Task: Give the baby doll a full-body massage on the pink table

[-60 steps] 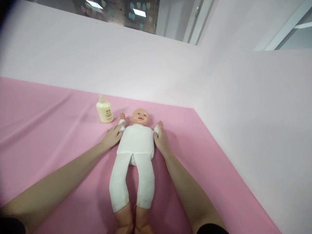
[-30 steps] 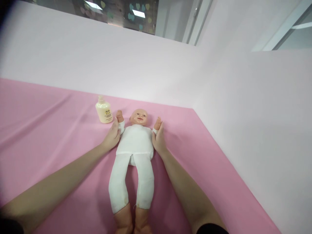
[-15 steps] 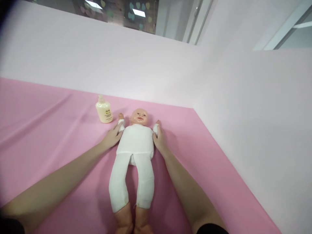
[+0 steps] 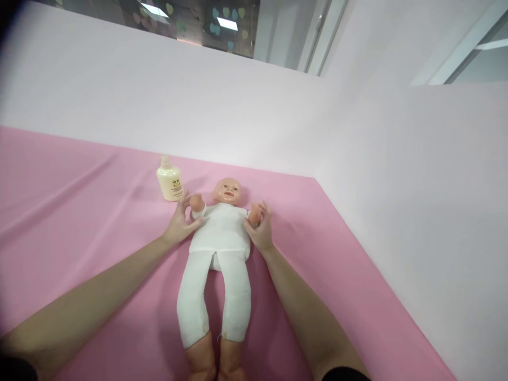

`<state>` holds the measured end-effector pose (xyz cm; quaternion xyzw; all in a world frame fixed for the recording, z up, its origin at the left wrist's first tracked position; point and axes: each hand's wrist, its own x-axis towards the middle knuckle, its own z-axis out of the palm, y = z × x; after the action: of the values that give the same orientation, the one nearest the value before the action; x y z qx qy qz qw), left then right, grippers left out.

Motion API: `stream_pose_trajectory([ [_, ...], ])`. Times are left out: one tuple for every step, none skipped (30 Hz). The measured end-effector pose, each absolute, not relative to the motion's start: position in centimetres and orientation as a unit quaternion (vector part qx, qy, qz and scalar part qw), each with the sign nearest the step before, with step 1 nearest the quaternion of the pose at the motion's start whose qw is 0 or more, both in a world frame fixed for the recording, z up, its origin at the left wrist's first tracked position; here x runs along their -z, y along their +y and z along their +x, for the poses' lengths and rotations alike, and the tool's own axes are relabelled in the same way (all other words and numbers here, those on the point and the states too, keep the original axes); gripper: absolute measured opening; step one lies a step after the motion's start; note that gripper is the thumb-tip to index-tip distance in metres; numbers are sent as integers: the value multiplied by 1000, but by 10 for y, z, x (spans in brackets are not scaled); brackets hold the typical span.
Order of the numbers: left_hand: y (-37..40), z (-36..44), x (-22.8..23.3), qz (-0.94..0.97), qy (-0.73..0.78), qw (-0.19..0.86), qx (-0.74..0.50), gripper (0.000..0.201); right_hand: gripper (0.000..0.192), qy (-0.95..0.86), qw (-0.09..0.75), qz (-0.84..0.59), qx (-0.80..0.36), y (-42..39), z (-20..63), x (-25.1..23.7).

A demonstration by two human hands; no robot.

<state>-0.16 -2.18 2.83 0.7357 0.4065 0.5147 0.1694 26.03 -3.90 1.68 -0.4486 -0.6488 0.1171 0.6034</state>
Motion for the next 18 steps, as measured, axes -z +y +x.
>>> stream_pose_trajectory([
  [-24,-2,-30,756,388,153,-504,68,76,-662,595,-440,-115,-40,260,-16],
  [-26,-3,-32,778,372,136,-489,56,75,-676,585,-432,-117,-41,260,-15],
  [-27,-3,-33,797,357,122,-471,44,73,-690,574,-424,-121,-42,260,-13],
  [-28,-3,-33,812,346,111,-456,36,72,-701,565,-416,-126,-42,260,-12],
  [-29,-3,-33,820,342,107,-446,32,71,-710,558,-408,-131,-42,260,-10],
  [-28,-3,-32,822,343,108,-441,31,71,-717,553,-403,-133,-42,260,-9],
  [-28,-3,-31,819,349,112,-441,34,71,-723,548,-399,-134,-41,260,-8],
  [-27,-2,-29,814,358,118,-443,39,71,-727,542,-400,-132,-41,260,-7],
  [-25,-2,-26,805,370,123,-447,45,72,-730,536,-405,-130,-40,261,-7],
  [-23,-1,-24,796,382,128,-451,52,71,-731,528,-413,-127,-38,261,-6],
  [-21,-1,-22,788,395,133,-453,57,70,-729,521,-426,-124,-37,261,-6],
  [-19,0,-20,780,409,138,-454,60,69,-726,513,-442,-121,-35,261,-6],
  [-18,0,-18,771,423,142,-454,63,67,-722,505,-459,-117,-34,261,-6],
  [-16,1,-17,763,436,147,-454,65,66,-716,497,-477,-113,-32,261,-6],
  [-14,1,-16,756,445,153,-454,67,65,-713,488,-492,-108,-30,262,-6],
  [-13,2,-15,751,452,157,-454,68,65,-712,478,-503,-103,-29,262,-6],
  [-12,2,-15,748,456,160,-454,69,65,-717,467,-509,-97,-28,263,-6],
  [-11,1,-14,746,459,163,-454,70,65,-722,456,-513,-90,-26,264,-5],
])
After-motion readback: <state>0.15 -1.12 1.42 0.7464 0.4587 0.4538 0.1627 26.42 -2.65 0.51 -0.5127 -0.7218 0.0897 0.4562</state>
